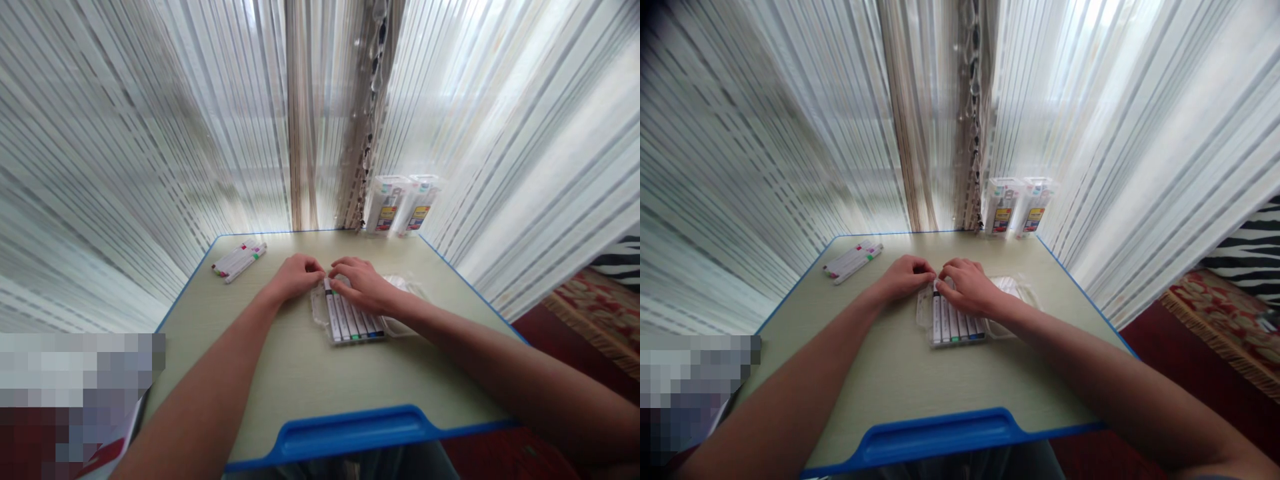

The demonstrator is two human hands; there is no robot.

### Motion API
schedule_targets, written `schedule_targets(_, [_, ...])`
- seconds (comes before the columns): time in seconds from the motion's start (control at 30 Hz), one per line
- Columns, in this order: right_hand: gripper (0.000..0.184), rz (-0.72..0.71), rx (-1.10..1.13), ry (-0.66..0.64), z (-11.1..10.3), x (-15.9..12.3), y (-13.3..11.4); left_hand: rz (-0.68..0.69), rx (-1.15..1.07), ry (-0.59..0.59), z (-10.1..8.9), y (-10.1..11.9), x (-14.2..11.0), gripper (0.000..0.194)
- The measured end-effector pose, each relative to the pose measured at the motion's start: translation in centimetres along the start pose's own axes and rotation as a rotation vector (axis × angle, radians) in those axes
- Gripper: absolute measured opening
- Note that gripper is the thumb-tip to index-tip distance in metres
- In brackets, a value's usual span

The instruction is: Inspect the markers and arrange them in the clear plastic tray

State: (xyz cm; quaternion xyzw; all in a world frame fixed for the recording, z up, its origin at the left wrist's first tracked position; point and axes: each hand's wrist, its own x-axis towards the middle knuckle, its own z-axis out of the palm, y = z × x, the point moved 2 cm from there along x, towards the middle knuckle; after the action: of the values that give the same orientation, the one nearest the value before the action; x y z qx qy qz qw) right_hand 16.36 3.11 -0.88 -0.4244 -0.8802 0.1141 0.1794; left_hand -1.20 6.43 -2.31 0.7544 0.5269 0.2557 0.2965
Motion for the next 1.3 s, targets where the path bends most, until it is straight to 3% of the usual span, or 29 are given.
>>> schedule_targets(0.7, [0.024, -0.015, 0.066, 0.061, 0.2, -0.2, 0.4, 0.018, -0.001, 0.000, 0.1, -0.5, 0.2, 0.022])
schedule_targets(0.97, [0.040, -0.091, 0.067, -0.004, -0.6, -1.3, 0.3, 0.009, -0.007, -0.010, 0.1, -0.5, 0.1, 0.021])
schedule_targets(1.3, [0.023, -0.015, 0.084, 0.029, -1.1, -1.4, 1.2, -0.018, -0.002, -0.017, -0.1, 0.0, -0.1, 0.019])
